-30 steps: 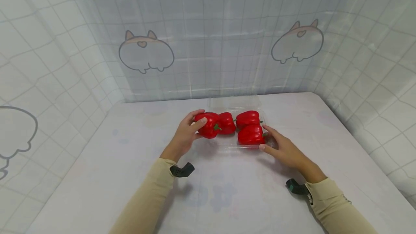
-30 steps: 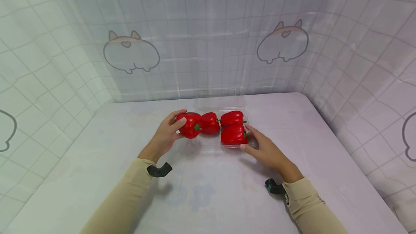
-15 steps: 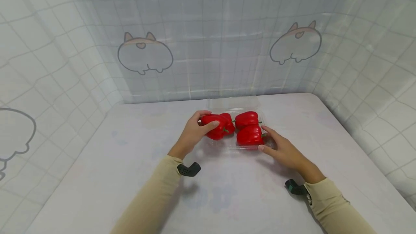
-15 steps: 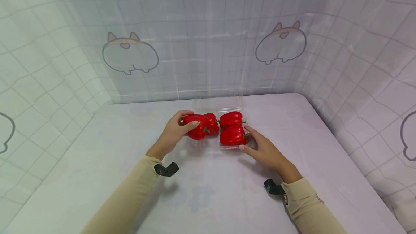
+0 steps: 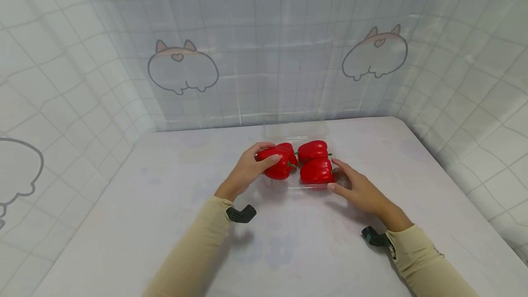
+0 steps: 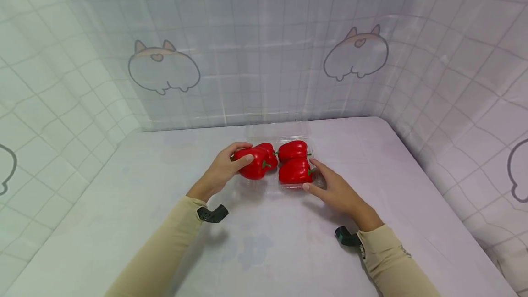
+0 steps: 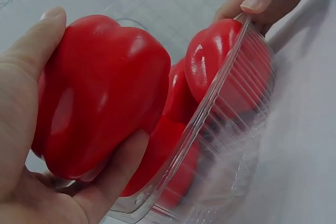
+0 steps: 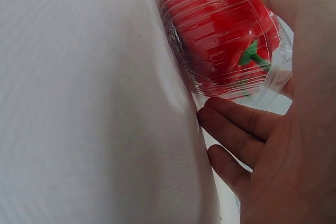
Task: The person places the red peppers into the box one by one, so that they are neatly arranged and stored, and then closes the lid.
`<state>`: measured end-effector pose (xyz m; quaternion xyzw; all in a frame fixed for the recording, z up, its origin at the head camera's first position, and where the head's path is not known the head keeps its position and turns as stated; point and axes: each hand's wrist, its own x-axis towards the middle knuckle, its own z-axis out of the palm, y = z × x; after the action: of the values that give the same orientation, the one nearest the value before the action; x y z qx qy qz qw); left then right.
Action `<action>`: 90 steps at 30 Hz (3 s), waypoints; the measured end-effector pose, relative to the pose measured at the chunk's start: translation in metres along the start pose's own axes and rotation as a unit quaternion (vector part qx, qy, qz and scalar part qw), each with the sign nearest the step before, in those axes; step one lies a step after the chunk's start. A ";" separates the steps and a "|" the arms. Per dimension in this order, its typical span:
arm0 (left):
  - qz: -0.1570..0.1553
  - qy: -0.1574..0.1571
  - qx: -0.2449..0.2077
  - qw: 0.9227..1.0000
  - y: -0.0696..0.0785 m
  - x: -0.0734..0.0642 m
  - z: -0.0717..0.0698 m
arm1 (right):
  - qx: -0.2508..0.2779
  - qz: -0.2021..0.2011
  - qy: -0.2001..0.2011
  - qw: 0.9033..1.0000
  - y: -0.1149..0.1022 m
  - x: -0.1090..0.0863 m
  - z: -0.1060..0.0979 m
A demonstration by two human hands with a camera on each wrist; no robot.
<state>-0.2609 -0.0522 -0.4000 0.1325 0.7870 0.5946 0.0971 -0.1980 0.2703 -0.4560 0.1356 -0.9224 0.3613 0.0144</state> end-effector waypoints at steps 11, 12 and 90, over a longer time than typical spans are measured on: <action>0.006 0.024 0.139 0.990 0.005 0.000 0.013 | 0.003 -0.002 -0.003 1.000 0.000 0.000 0.000; 0.005 0.028 0.151 0.988 0.005 0.000 0.015 | 0.002 -0.002 -0.002 1.000 0.000 0.000 0.000; 0.083 0.017 0.454 0.887 0.018 -0.026 0.042 | 0.007 -0.002 0.003 1.000 -0.001 -0.002 0.003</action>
<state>-0.2213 -0.0177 -0.3940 0.2169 0.9587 0.1801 -0.0369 -0.1958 0.2681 -0.4572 0.1363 -0.9197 0.3679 0.0164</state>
